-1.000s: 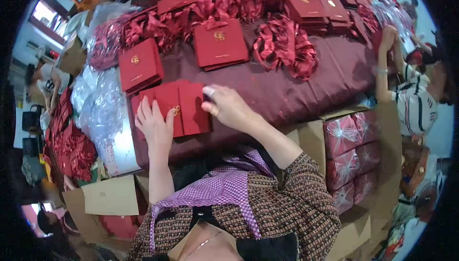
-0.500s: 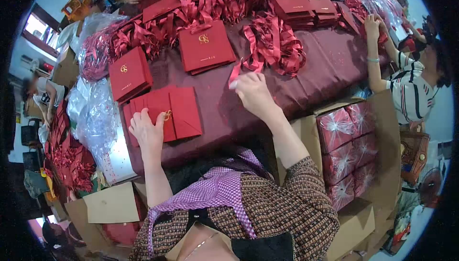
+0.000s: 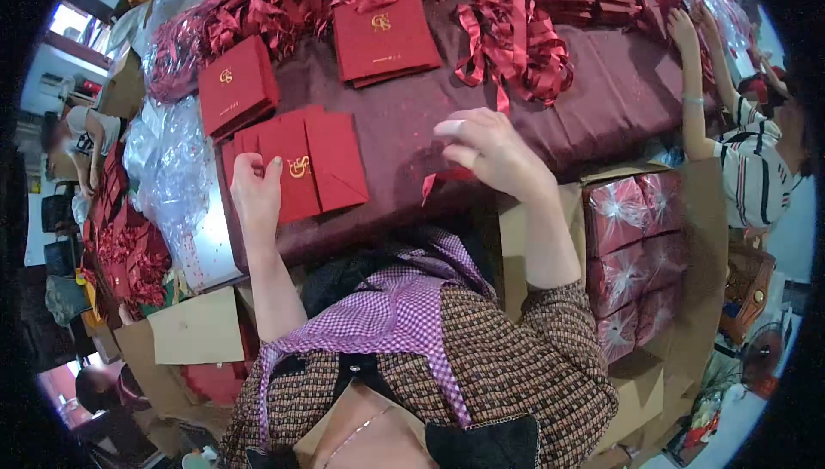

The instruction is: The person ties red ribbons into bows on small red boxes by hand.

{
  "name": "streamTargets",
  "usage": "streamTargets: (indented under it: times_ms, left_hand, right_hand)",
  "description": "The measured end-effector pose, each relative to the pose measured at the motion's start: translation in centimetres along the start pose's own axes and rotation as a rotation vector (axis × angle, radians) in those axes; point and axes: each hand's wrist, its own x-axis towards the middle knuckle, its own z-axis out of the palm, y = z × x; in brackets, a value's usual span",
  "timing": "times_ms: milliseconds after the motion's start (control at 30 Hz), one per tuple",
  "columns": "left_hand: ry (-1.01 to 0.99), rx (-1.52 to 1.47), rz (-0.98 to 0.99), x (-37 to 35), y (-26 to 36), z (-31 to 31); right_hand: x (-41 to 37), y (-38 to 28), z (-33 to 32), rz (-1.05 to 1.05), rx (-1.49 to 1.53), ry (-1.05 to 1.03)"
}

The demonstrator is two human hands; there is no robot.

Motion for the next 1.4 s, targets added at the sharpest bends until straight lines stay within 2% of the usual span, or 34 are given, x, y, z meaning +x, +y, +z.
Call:
streamTargets:
  times_ms: [67, 133, 200, 267, 300, 367, 467, 567, 600, 667, 700, 867, 1100, 1167, 1400]
  left_hand:
    - [0.019, 0.036, 0.021, -0.2, -0.1, -0.3]
    - [-0.01, -0.073, -0.092, -0.5, 0.5, -1.1]
    - [-0.017, -0.058, -0.071, -0.4, -0.2, -1.2]
    - [-0.104, -0.246, -0.197, -0.3, -0.6, -1.3]
    - [-0.045, -0.242, -0.121, -0.3, -1.3, -0.6]
    - [-0.096, -0.294, -0.152, -0.4, -1.1, -0.7]
    - [-0.157, -0.508, -0.185, -0.6, -1.5, -0.4]
    - [-0.124, -0.457, -0.175, -1.2, -0.2, -0.9]
    - [-0.123, -0.44, -0.154, -1.2, -0.4, -0.8]
    - [-0.137, -0.49, -0.153, -1.4, -0.6, -0.8]
    - [-0.144, -0.527, -0.146, -1.5, -0.5, -0.8]
    - [-0.146, -0.609, -0.144, -2.4, -0.1, -0.8]
    - [-0.173, -0.617, -0.124, -3.0, 1.7, -1.5]
    - [-0.164, -0.679, -0.141, -3.1, 1.7, -1.4]
    - [-0.139, -0.616, -0.094, -3.3, 2.5, -1.8]
  right_hand:
    - [0.1, -0.6, 1.3, -0.011, 0.075, -0.125]
    - [-0.5, -1.2, 1.6, -0.026, 0.097, -0.153]
    - [-1.0, -1.3, 2.3, -0.087, 0.101, -0.18]
    - [-1.4, -1.6, 3.8, -0.089, -0.028, -0.129]
    - [-1.3, -1.7, 4.3, -0.103, -0.077, -0.077]
    - [-1.2, -1.4, 4.7, -0.047, -0.002, -0.027]
    - [-0.4, -1.1, 6.0, 0.009, 0.199, 0.166]
    - [1.2, -3.1, 7.3, 0.171, 0.487, 0.207]
    - [2.0, -3.4, 8.3, 0.082, 0.508, 0.239]
    - [3.9, -5.3, 9.0, 0.043, 0.496, 0.227]
    - [4.9, -5.3, 9.4, -0.097, 0.363, 0.227]
    - [7.5, -7.4, 11.3, -0.094, 0.447, 0.276]
    - [8.6, -8.6, 12.2, -0.232, 0.247, 0.332]
    - [8.6, -8.7, 12.1, -0.242, 0.214, 0.334]
    - [8.8, -8.9, 11.7, -0.248, 0.182, 0.329]
